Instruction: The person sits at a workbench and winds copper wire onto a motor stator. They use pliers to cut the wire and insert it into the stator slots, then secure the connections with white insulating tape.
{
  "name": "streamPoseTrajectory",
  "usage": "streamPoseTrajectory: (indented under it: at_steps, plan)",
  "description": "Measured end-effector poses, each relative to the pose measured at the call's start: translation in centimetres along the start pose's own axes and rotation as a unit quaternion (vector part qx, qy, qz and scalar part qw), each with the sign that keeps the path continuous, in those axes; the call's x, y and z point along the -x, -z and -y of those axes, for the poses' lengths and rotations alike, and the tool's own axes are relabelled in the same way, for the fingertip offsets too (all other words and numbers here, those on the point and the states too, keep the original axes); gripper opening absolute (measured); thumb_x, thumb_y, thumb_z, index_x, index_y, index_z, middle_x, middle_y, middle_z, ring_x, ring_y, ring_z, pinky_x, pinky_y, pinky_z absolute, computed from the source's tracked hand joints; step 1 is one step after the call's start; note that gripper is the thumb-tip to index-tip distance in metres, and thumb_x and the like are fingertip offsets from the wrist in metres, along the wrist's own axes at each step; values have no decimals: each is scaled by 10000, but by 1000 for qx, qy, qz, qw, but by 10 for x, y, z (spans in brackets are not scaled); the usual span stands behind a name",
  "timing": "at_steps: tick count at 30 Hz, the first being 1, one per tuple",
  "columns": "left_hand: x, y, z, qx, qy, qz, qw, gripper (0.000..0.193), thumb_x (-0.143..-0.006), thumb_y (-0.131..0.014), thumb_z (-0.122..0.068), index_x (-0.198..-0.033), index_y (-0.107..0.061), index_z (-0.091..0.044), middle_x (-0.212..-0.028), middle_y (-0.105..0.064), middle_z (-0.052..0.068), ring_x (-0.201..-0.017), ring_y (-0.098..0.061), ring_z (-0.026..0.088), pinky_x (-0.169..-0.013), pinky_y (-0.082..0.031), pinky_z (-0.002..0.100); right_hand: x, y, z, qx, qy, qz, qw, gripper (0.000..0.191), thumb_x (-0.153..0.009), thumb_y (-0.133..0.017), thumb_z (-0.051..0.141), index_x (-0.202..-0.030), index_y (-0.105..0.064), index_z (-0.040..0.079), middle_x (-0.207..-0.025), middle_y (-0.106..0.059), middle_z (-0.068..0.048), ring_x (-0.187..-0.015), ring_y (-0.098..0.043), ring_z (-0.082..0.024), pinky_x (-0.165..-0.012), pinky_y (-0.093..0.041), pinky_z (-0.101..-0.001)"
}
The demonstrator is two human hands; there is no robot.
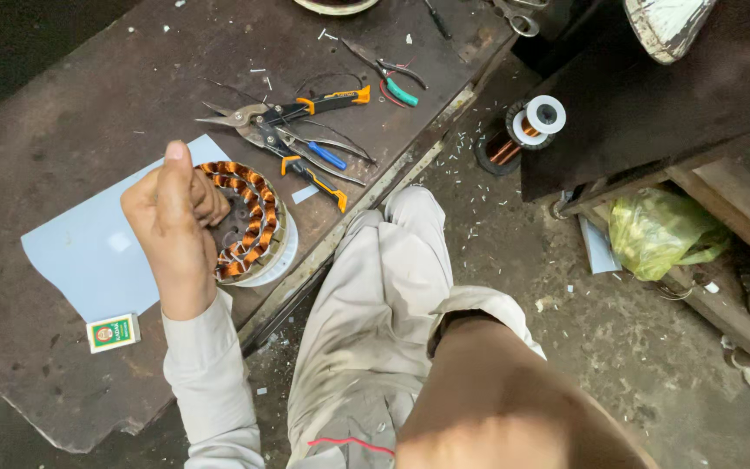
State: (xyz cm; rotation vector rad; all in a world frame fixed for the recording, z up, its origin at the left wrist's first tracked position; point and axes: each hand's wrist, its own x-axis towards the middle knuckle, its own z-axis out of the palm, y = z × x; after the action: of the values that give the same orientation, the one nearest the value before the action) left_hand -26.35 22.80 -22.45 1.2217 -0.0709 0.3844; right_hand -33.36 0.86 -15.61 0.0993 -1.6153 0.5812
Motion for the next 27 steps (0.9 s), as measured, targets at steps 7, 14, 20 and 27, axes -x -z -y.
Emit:
streamPoseTrajectory:
  at_steps: [7, 14, 20, 27]
  plan:
    - [0, -4, 4, -41, -5, 13, 999, 551, -1139, -571, -258, -661, -358, -89, -640, -327, -18, -586, -261, 91, -556, -255, 313, 44, -1, -13, 114, -25, -206, 971, 209, -973, -618, 176, -958, -572, -27, -716, -655, -112, -480, -548, -192, -431, -379, -385]
    - [-6, 6, 4, 49, 25, 6, 998, 549, -1111, -579, -279, -655, -317, -122, -592, -300, -26, -529, -244, 96, -525, -233, 312, 175, -31, -66, 101, -322, -605, 721, 180, -1001, -643, 182, -1012, -580, 13, -819, -520, -2, -696, -431, -76, -627, -340, -258]
    - [-25, 25, 13, 110, 38, -21, 993, 552, -1097, -579, -315, -647, -304, -152, -578, -272, -20, -510, -233, 113, -498, -226, 320, 281, -2, -26, 138, -337, -702, 612, 92, -1010, -617, 120, -997, -564, 46, -752, -442, 32, -601, -370, -49, -533, -292, -239]
    - [-48, 58, 11, 206, 101, -52, 972, 524, -1055, -606, -362, -663, -307, -183, -560, -230, -31, -495, -218, 129, -531, -255, 354, 314, 11, 4, 7, -197, -765, 613, 158, -985, -560, 140, -879, -444, 131, -759, -415, 13, -512, -312, -56, -456, -254, -229]
